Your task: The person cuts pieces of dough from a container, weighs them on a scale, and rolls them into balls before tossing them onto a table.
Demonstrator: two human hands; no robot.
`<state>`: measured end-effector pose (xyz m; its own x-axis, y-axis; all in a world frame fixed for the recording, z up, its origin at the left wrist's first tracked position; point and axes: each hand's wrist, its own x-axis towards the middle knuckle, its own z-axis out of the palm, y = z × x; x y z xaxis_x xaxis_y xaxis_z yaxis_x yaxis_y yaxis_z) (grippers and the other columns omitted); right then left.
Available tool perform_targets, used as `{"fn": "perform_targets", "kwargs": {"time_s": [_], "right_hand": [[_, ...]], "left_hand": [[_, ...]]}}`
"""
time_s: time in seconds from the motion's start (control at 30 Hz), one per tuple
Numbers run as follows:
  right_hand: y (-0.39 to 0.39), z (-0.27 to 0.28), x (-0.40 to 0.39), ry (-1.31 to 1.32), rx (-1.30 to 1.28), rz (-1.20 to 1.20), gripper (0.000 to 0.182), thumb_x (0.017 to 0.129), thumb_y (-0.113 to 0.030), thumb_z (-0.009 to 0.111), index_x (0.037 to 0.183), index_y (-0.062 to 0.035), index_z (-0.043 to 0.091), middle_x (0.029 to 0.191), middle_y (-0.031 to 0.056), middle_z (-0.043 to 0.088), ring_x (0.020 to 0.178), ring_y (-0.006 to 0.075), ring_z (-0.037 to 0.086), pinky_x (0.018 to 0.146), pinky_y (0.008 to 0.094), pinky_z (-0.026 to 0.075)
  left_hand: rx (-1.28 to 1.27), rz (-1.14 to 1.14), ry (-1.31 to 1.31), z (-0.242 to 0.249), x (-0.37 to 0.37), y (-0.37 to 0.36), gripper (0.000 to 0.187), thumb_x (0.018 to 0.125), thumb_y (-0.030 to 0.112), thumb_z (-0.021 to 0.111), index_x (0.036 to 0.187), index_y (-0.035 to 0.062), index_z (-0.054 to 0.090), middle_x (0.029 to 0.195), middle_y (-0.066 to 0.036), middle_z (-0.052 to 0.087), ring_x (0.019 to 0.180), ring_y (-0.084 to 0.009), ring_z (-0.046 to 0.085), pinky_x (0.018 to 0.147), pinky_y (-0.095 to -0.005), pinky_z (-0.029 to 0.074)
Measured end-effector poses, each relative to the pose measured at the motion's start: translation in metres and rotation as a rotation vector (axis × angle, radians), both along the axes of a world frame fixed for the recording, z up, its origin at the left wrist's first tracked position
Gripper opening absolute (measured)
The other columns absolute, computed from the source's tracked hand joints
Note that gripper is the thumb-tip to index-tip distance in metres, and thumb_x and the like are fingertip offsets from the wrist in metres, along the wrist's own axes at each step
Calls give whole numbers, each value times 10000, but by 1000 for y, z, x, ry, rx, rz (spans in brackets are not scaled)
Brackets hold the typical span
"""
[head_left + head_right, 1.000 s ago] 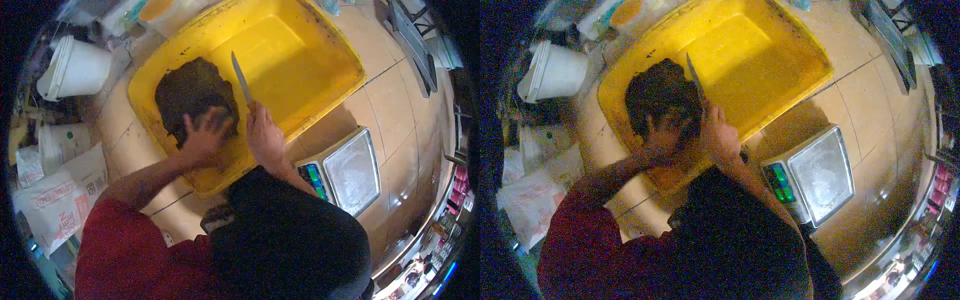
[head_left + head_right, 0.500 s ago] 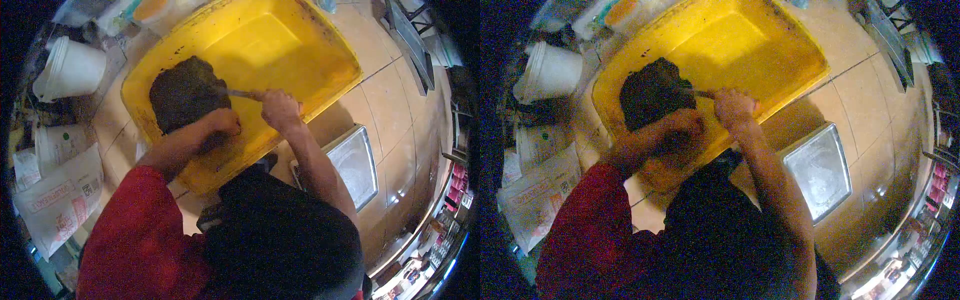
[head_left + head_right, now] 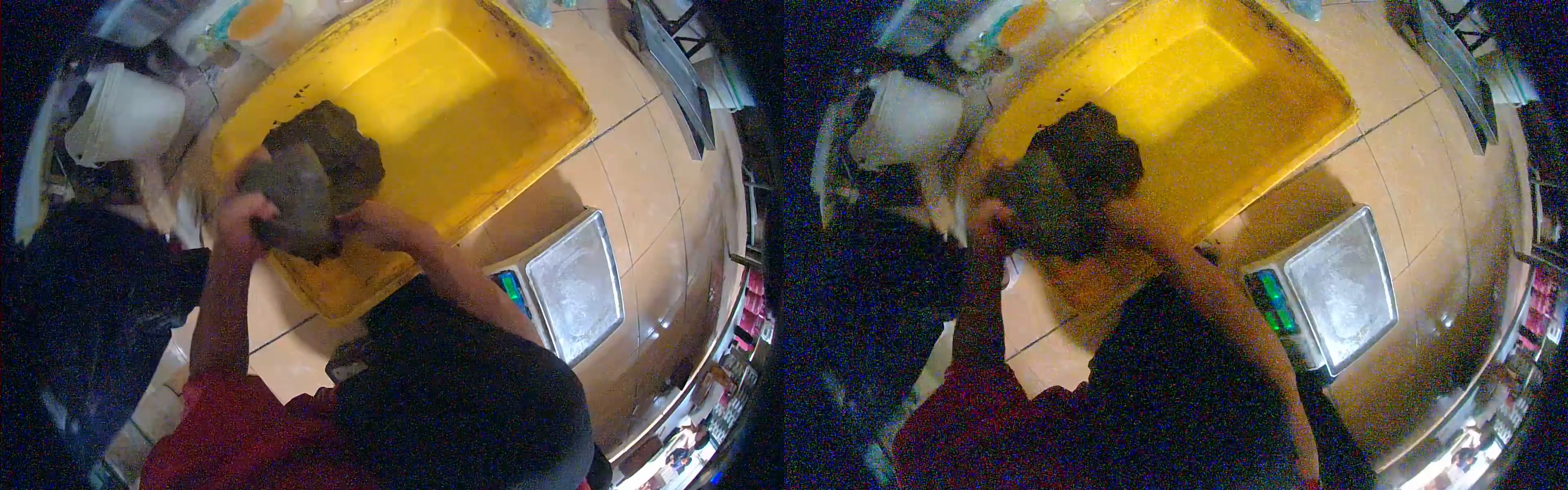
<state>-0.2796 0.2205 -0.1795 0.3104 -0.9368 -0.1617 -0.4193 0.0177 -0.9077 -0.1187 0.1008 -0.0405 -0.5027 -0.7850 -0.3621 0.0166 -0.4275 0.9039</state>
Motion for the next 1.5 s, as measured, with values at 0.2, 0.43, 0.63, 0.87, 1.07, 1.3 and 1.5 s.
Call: {"fn": "perform_targets", "kwargs": {"time_s": [0.2, 0.43, 0.63, 0.87, 1.07, 1.3, 1.5], "right_hand": [[15, 57, -38, -211, 483, 393, 266, 796, -145, 542, 1044, -86, 619, 825, 85, 623, 709, 221, 567, 681, 369, 474], [137, 140, -128, 648, 43, -212, 364, 772, -138, 530, 1119, -48, 592, 884, 48, 639, 723, 149, 572, 686, 315, 486], [320, 172, -184, 70, 118, -1242, 405, 827, -116, 535, 1226, -44, 535, 840, 55, 609, 696, 113, 538, 604, 254, 464], [435, 192, -159, -137, 90, -1888, 477, 843, -170, 559, 1298, -63, 464, 798, 46, 577, 601, 88, 506, 489, 209, 402], [458, 184, -151, -189, 53, -1988, 486, 869, -327, 577, 1283, -89, 484, 804, 36, 573, 609, 97, 497, 466, 229, 389], [450, 135, -141, 70, 3, -1744, 341, 834, -223, 594, 1138, -68, 581, 725, 57, 599, 578, 120, 533, 514, 266, 429], [449, 127, -138, 375, 340, -1547, 380, 818, -229, 606, 1153, -52, 581, 720, 89, 622, 608, 140, 579, 563, 297, 472]], "left_hand": [[-146, -49, 232, 62, -71, -5, 605, 564, 28, 501, 1168, 1, 493, 1030, -110, 566, 880, -241, 569, 812, -351, 473], [-623, -476, 298, 174, -180, 56, 668, 600, 40, 553, 1236, 21, 350, 1007, -117, 515, 889, -214, 524, 837, -314, 409], [-960, -888, 376, 144, -287, 153, 672, 678, 95, 552, 1287, 37, 274, 835, -93, 517, 756, -196, 527, 701, -316, 453], [-839, -1850, -48, 21, -351, 321, 1130, 650, 342, 733, 1396, -12, -39, 1328, -296, 357, 1205, -341, 416, 1009, -383, 348], [-663, -1748, 312, 59, -363, 356, 866, 743, 355, 710, 1372, -10, 240, 1366, -250, 342, 1237, -319, 397, 1026, -417, 331], [-1153, -1301, 79, -26, -376, 278, 736, 767, 326, 703, 1347, 46, 346, 1286, -203, 463, 1202, -315, 439, 1025, -374, 330], [-1268, -1409, -58, -92, -331, 308, 745, 737, 441, 696, 1271, 0, 419, 1184, -249, 498, 1148, -356, 470, 992, -405, 366]]}}
